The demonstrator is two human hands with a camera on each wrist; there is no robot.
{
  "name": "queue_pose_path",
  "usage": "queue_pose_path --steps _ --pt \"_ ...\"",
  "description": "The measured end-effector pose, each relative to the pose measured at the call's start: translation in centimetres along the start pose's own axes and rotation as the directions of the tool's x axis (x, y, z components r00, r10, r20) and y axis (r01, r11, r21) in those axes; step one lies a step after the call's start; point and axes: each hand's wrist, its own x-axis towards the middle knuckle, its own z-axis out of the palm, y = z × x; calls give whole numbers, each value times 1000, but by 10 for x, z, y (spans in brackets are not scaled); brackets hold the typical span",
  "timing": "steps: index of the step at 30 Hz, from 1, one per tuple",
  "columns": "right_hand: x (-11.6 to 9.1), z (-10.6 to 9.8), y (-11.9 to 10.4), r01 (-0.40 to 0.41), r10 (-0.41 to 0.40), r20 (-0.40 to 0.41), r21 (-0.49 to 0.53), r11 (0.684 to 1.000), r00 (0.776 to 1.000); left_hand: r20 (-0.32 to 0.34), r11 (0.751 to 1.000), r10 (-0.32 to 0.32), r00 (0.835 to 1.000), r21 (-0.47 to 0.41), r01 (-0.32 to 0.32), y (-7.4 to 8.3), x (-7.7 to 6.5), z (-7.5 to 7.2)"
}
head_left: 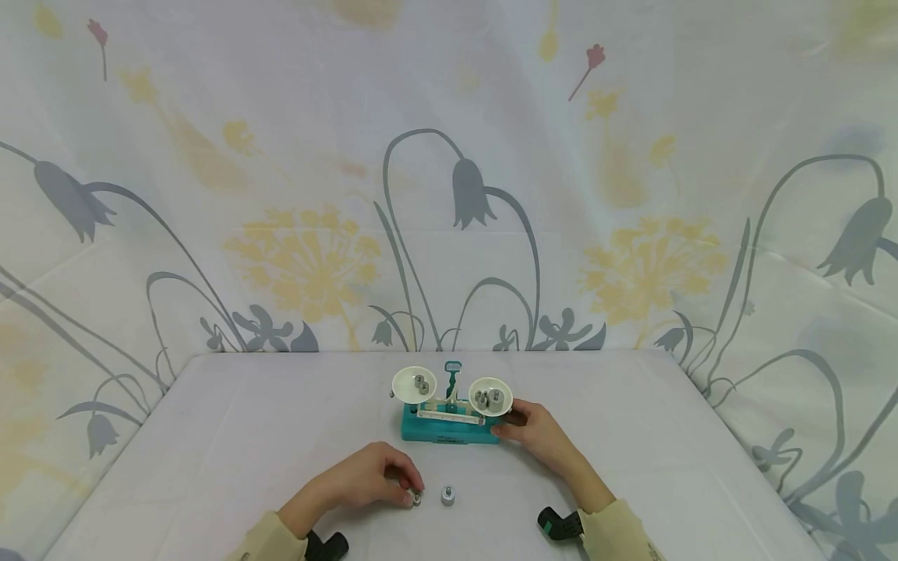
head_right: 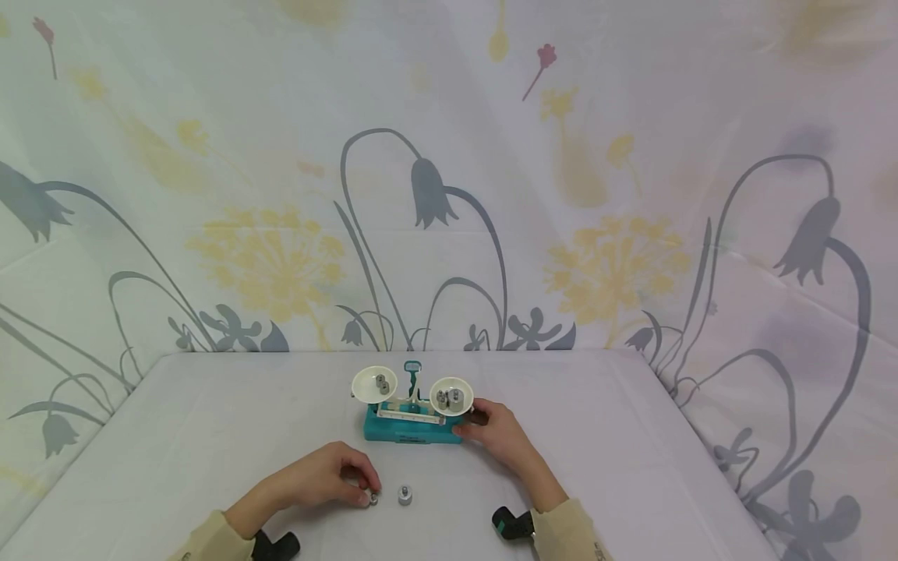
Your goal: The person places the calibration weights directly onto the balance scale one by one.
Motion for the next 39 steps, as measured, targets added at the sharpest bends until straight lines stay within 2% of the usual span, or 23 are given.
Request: queue_pose_path --steps 17,29,39 --pt "1 0 3 -6 6 -9 -3 1000 1000 5 998 19 1000 67 -19 5 3 6" --pt "1 1 0 -1 1 -12 4 1000 1000 -26 998 34 999 53 -33 4 0 9" --pt "0 0 0 -1 1 1 1 1000 1000 -60 995 51 997 90 -45 5 2 10"
